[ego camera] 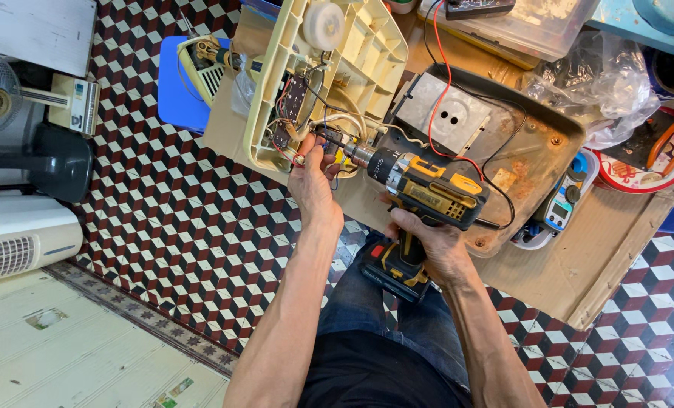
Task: The person disassembles a beige plastic appliance, removes a metal plate, and uses a multimeter to test internal components. They then use a cordless drill to remove screws from the circuit board and continue manipulating wires and components.
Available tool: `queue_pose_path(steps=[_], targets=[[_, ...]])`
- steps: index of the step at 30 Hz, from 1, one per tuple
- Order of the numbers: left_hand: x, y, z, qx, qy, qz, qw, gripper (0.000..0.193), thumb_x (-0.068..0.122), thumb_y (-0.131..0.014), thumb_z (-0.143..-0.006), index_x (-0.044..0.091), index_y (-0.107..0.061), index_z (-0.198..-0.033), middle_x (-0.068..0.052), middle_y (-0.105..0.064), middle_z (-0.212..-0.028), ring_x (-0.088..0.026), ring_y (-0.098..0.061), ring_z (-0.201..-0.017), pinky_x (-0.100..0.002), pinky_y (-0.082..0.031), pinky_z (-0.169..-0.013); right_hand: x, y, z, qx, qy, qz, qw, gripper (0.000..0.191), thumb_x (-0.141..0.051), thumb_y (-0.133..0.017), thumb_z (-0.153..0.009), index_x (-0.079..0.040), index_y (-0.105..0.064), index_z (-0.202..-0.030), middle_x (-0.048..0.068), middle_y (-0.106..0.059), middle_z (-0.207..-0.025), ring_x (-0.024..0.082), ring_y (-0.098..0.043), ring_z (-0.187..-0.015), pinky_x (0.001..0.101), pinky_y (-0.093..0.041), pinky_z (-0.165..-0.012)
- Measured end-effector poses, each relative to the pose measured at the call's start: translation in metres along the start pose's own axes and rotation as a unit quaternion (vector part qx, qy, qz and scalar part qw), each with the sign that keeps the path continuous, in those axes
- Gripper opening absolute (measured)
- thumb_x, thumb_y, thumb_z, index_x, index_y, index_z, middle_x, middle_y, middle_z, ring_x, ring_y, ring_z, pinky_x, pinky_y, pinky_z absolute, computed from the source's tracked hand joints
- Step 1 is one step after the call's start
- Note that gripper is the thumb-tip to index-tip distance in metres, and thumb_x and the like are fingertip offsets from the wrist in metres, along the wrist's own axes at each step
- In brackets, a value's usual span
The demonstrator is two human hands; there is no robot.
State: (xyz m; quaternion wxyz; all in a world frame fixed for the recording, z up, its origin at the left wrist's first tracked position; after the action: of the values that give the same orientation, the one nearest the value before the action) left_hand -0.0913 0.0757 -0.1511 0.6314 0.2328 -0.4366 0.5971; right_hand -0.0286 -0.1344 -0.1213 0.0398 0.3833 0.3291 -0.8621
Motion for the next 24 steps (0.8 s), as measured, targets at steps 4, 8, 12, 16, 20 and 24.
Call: queue_pose_path(steps=[4,8,12,16,20,24], targets=[[-0.001,0.002,0.002,0.0,0.002,-0.005,1.0,0.037,0.015,-0.065,-0.093,0.007,-0.068,-0.129,0.002,-0.069,-0.111,-0.007,-0.061,-0.083,-0.024,-0.051,-0.069,0.006,-0.008,-0.001,0.009,-0.012,0.009,1.0,0.029,-0.01,-0.077,-0.087,-0.006,-0.07,-0.115,0.013,-0.076,-0.104,0.015,-0.065,-0.07,0.029,-0.057,-0.063],[-0.003,0.004,0.001,-0.005,0.002,-0.016,1.0,0.036,0.016,-0.064,-0.093,0.007,-0.069,-0.128,0.002,-0.069,-0.11,-0.006,-0.06,-0.082,-0.024,-0.052,-0.069,0.008,-0.007,-0.002,0.035,-0.009,0.02,0.999,0.027,-0.012,-0.076,-0.088,-0.006,-0.07,-0.113,0.013,-0.077,-0.102,0.014,-0.066,-0.066,0.0285,-0.058,-0.059],[-0.005,0.005,-0.002,0.001,0.004,-0.015,1.0,0.036,0.016,-0.064,-0.092,0.009,-0.069,-0.127,0.003,-0.069,-0.109,-0.006,-0.06,-0.081,-0.023,-0.053,-0.068,0.005,-0.006,-0.002,0.068,0.0,0.061,0.996,0.026,-0.01,-0.075,-0.087,-0.004,-0.07,-0.112,0.013,-0.078,-0.099,0.014,-0.064,-0.061,0.0271,-0.056,-0.054],[-0.004,0.003,-0.002,-0.004,0.001,-0.011,1.0,0.035,0.016,-0.064,-0.094,0.007,-0.07,-0.127,0.001,-0.068,-0.106,-0.007,-0.059,-0.08,-0.023,-0.051,-0.066,0.001,-0.01,-0.002,0.063,0.019,0.061,0.996,0.027,-0.008,-0.073,-0.087,-0.003,-0.069,-0.113,0.014,-0.077,-0.099,0.014,-0.065,-0.061,0.0266,-0.057,-0.054],[-0.001,0.001,-0.002,-0.006,-0.002,-0.015,1.0,0.036,0.016,-0.064,-0.093,0.008,-0.07,-0.127,0.001,-0.069,-0.106,-0.007,-0.059,-0.079,-0.023,-0.052,-0.067,0.008,-0.004,-0.004,0.042,-0.019,0.027,0.999,0.025,-0.01,-0.074,-0.091,0.0,-0.07,-0.113,0.017,-0.075,-0.094,0.015,-0.069,-0.069,0.0273,-0.059,-0.062],[0.0,0.002,0.0,0.001,0.003,-0.009,1.0,0.036,0.016,-0.062,-0.091,0.009,-0.068,-0.125,0.003,-0.07,-0.107,-0.007,-0.059,-0.079,-0.024,-0.052,-0.067,0.008,-0.002,-0.005,0.017,0.013,0.027,0.999,0.028,-0.011,-0.075,-0.088,-0.003,-0.069,-0.113,0.012,-0.076,-0.102,0.013,-0.064,-0.067,0.0255,-0.056,-0.06]])
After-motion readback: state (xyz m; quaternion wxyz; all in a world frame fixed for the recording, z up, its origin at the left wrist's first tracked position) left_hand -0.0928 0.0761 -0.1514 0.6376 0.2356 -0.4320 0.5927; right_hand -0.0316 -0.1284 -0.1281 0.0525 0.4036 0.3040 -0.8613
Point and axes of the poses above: each hand's wrist, its own z-axis away from the middle knuckle, its own y-axis out of the back of the hand, x = y × z, the point moved 7 cm from there along -z, towards the middle knuckle
